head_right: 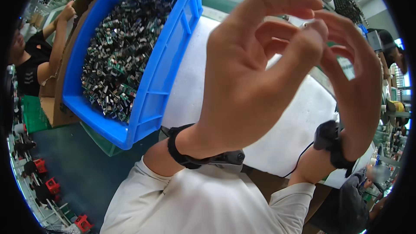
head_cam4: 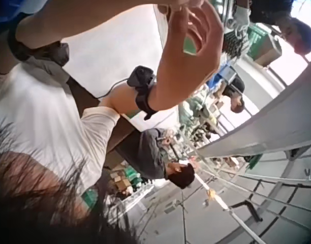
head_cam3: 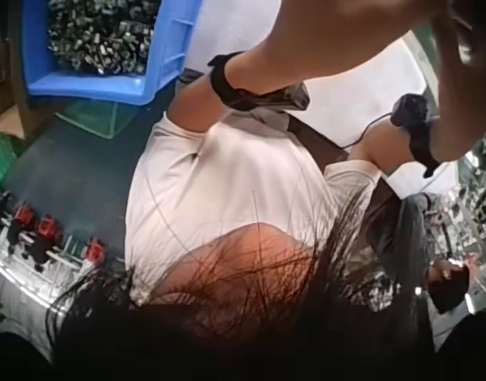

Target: Assembling electronic components onto a plastic frame.

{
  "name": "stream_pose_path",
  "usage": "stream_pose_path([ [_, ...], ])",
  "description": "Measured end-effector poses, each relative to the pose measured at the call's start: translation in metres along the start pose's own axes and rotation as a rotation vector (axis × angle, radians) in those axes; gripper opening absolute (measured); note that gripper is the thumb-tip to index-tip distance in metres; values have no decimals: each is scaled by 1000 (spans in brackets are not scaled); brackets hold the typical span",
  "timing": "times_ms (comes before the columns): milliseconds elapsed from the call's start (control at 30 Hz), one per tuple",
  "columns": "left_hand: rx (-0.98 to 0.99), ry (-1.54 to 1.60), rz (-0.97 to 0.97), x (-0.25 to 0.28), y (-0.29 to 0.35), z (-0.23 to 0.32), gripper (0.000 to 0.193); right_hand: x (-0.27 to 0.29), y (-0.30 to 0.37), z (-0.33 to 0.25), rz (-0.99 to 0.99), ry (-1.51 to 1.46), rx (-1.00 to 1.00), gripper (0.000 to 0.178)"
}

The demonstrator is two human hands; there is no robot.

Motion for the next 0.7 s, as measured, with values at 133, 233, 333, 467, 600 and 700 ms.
stream_pose_path([
  [133, -18, -63, 52, -12, -50, -3, 24, 15, 19, -34, 17, -158, 48, 40],
  [233, 76, 21, 112, -7, -70, -27, 28, -1, 15, -38, -93, -253, 124, 40],
  [333, 98, 121, 175, -7, -87, -45, 28, -16, 6, -34, -94, -452, 240, 42],
  [467, 242, 216, 315, -2, -102, -76, 25, -22, -5, -20, -171, -493, 198, 43],
  [600, 353, 249, 389, 10, -111, -113, 24, -51, -15, -21, -488, -485, 88, 47],
  [700, 387, 195, 424, 24, -111, -132, 24, -72, -29, -13, -410, -497, 5, 44],
])
Point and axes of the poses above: each hand's wrist, its own y-axis away from the middle knuckle, its own x-axis out of the back of the hand, z = x × y, the point moved 6 cm from there along -y, towards the middle knuckle, and after that the axes turned 12 degrees about -x, right-handed, at the moved point
